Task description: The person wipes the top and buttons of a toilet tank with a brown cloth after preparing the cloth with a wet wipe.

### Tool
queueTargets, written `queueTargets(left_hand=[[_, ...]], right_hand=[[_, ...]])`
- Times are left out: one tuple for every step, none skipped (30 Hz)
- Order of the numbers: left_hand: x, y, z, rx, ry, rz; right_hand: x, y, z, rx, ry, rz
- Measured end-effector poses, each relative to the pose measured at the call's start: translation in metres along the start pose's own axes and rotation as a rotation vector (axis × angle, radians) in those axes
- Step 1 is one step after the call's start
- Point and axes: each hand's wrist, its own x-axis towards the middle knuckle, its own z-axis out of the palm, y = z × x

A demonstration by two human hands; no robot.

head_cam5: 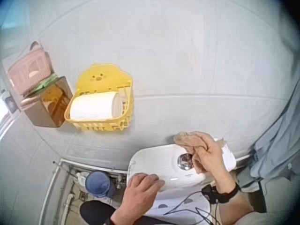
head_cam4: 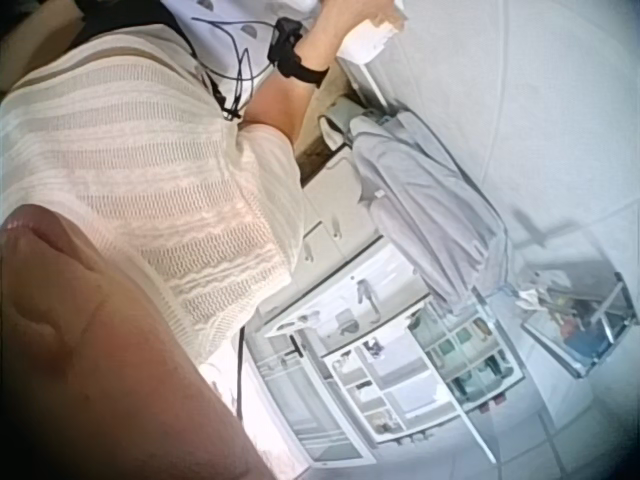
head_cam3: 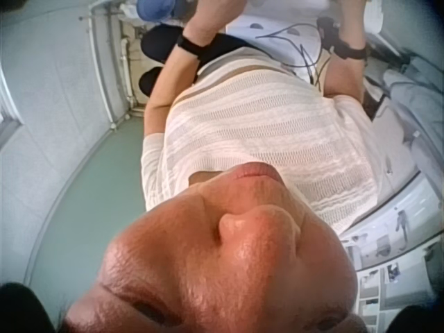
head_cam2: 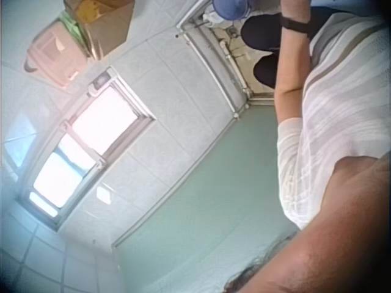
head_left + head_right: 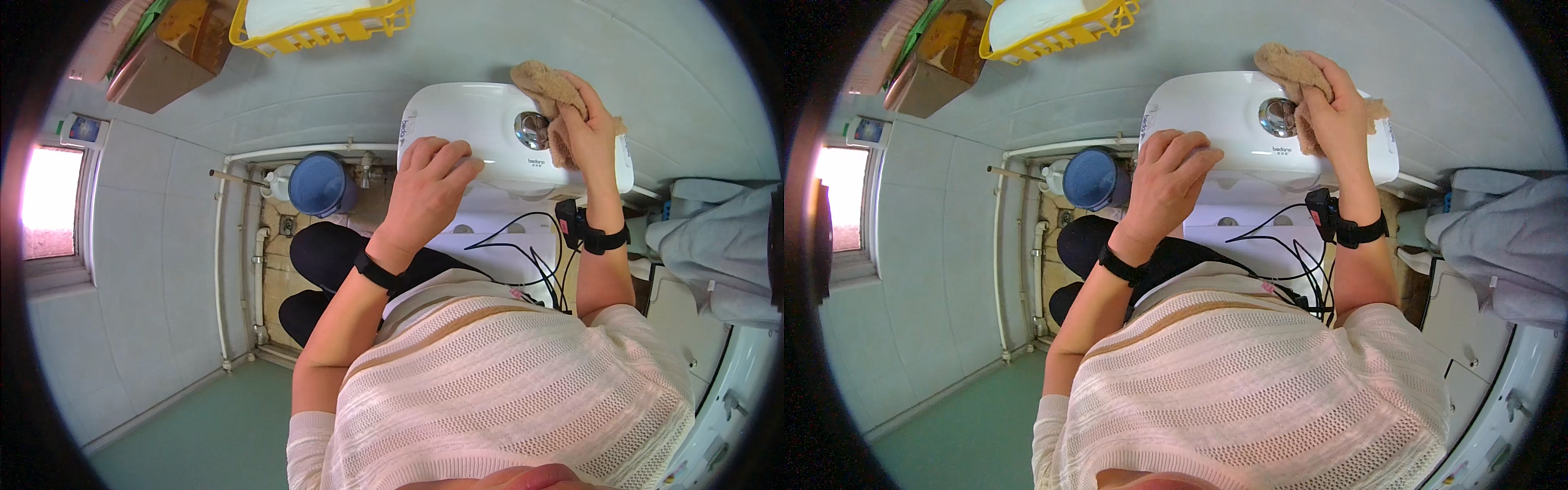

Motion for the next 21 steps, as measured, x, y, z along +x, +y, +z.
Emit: queueTargets(left_hand=[[0.0, 0.001, 0.0, 0.0, 0.003, -0.001], [0.001, 0.002, -0.001, 0.01, 0.013, -0.008], [0.001, 0.003, -0.001, 0.02, 0.022, -0.015], [0.001, 0.003, 0.0, 0.02, 0.023, -0.015], [0.001, 0.004, 0.0, 0.023, 0.032, -0.016], [0.001, 0.004, 0.0, 0.026, 0.041, -0.017], [0.0, 0.003, 0.0, 0.025, 0.043, -0.017], [-0.001, 0.002, 0.0, 0.016, 0.044, -0.014], [-0.003, 0.0, -0.001, 0.007, 0.045, -0.011], [-0.004, -0.002, -0.003, 0.007, 0.047, -0.012], [-0.007, -0.003, -0.005, 0.017, 0.045, -0.007], [-0.009, -0.005, -0.007, 0.028, 0.042, -0.002], [-0.011, -0.005, -0.008, 0.028, 0.043, -0.003], [-0.012, -0.006, -0.008, 0.044, 0.044, -0.014], [-0.014, -0.006, -0.01, 0.059, 0.045, -0.025], [-0.017, -0.007, -0.011, 0.06, 0.046, -0.024], [-0.02, -0.009, -0.013, 0.08, 0.063, -0.048], [-0.022, -0.01, -0.016, 0.101, 0.08, -0.071], [-0.023, -0.013, -0.019, 0.1, 0.083, -0.07], [-0.024, -0.016, -0.022, 0.143, 0.101, -0.104], [-0.025, -0.017, -0.026, 0.187, 0.118, -0.138]], right_hand=[[0.0, 0.0, 0.001, -0.002, -0.001, -0.002], [0.0, 0.0, 0.002, -0.028, 0.023, -0.036], [0.0, 0.0, 0.003, -0.054, 0.047, -0.07], [-0.001, 0.0, 0.003, -0.054, 0.047, -0.07], [0.0, 0.0, 0.003, -0.044, 0.045, -0.081], [0.0, 0.001, 0.003, -0.034, 0.043, -0.092], [0.001, 0.001, 0.002, -0.035, 0.042, -0.093], [0.002, 0.002, 0.001, -0.026, 0.023, -0.079], [0.003, 0.002, -0.001, -0.018, 0.003, -0.064], [0.004, 0.001, -0.003, -0.019, 0.003, -0.066], [0.007, -0.002, -0.006, -0.023, -0.025, -0.044], [0.008, -0.004, -0.008, -0.027, -0.053, -0.023], [0.01, -0.004, -0.008, -0.027, -0.054, -0.024], [0.012, -0.004, -0.008, -0.025, -0.064, -0.041], [0.013, -0.004, -0.008, -0.023, -0.075, -0.058], [0.013, -0.003, -0.006, -0.023, -0.075, -0.059], [0.012, -0.002, -0.003, -0.088, -0.062, -0.099], [0.012, -0.003, 0.001, -0.153, -0.049, -0.139], [0.009, -0.009, 0.006, -0.156, -0.049, -0.141], [0.005, -0.018, 0.012, -0.208, -0.13, -0.079], [0.003, -0.023, 0.015, -0.26, -0.211, -0.017]])
